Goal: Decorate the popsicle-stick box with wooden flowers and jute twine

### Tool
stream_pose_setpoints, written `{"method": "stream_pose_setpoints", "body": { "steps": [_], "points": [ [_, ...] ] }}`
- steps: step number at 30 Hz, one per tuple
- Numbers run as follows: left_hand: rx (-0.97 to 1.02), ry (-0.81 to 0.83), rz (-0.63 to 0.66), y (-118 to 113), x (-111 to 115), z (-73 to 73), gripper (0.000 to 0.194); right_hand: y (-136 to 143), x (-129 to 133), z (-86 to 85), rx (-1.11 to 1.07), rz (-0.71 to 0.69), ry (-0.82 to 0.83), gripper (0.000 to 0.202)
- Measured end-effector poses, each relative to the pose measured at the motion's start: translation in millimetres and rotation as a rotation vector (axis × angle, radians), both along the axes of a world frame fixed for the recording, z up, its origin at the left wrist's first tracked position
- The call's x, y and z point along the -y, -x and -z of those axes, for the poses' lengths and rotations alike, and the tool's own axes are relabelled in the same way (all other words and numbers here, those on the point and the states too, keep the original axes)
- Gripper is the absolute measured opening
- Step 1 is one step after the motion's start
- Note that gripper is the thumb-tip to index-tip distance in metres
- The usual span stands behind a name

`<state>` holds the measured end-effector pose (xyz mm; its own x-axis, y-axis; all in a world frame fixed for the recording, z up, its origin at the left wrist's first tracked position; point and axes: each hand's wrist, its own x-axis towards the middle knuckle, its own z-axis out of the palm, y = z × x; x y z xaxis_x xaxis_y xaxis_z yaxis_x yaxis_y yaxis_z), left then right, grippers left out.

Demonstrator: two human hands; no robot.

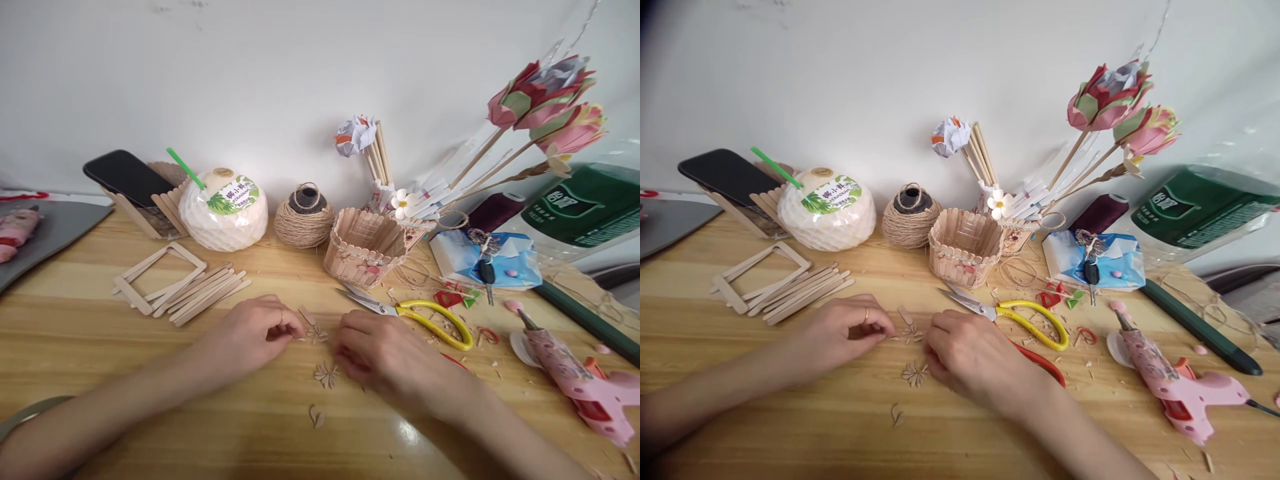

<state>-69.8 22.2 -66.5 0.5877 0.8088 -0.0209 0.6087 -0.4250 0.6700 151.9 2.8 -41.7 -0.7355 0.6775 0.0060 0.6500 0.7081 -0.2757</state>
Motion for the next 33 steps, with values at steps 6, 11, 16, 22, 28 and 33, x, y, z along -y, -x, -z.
{"method": "stream_pose_setpoints", "body": {
  "steps": [6,11,16,22,28,33],
  "points": [
    [0.002,0.034,0.038,3,-3,-2.3,0.015,-25,-12,2.0,0.030,0.203,-0.217,0.017],
    [-0.017,-0.059,0.123,-1,-4,-4.2,0.015,-19,-8,3.5,0.007,0.242,-0.352,0.022],
    [-0.048,-0.071,0.090,-5,0,-5.3,0.011,6,9,7.4,-0.139,0.147,-0.196,0.023],
    [-0.179,-0.081,0.040,-6,1,-9.5,0.013,16,15,13.2,-0.134,0.128,-0.175,0.021],
    [-0.119,-0.075,0.128,-1,-5,-12.0,0.011,18,13,19.5,-0.123,0.132,-0.204,0.021],
    [-0.113,-0.043,0.191,-1,-6,-10.4,0.014,20,12,21.8,-0.110,0.110,-0.193,0.022]
  ]
}}
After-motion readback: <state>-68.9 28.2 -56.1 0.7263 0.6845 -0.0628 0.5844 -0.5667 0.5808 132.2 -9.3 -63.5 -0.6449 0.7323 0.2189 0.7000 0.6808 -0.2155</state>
